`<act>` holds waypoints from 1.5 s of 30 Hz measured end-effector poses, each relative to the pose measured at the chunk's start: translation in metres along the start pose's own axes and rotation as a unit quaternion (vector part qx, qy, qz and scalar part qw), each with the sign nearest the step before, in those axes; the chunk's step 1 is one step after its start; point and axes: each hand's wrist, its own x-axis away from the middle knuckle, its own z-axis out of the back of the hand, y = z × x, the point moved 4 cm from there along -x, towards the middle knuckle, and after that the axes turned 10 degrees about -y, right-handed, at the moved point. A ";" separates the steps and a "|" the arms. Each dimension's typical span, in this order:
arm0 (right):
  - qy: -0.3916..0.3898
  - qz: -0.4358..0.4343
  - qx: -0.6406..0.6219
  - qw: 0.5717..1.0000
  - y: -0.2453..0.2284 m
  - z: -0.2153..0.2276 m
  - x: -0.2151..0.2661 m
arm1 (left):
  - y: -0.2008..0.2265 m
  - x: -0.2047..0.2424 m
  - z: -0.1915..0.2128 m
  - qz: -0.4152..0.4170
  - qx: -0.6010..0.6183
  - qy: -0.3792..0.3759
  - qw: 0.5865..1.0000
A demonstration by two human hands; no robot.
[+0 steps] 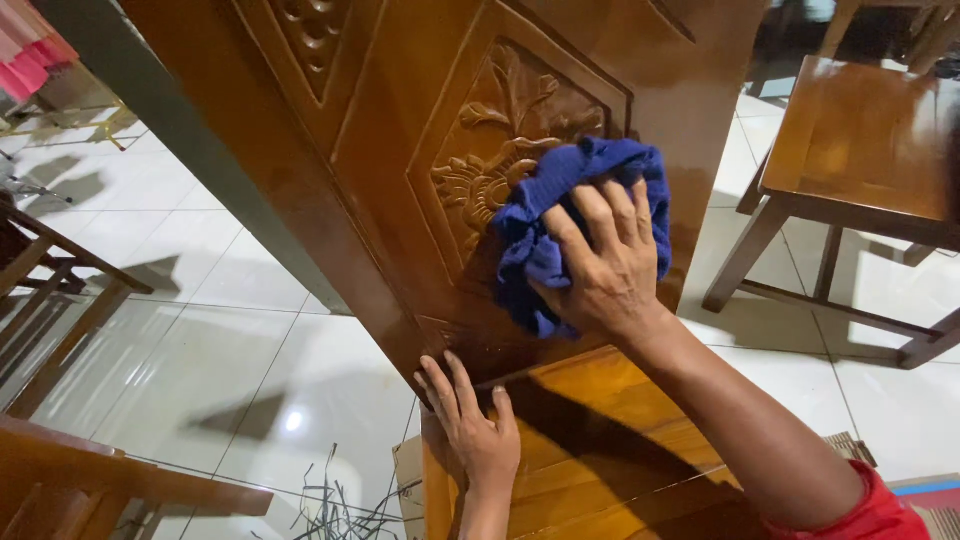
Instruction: Cleaning a wooden chair with a cloth and wrapping its legs with cardboard
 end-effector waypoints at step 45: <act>0.129 -0.010 -0.067 0.989 0.095 0.009 -0.085 | -0.001 -0.002 -0.003 0.006 -0.017 0.001 1.000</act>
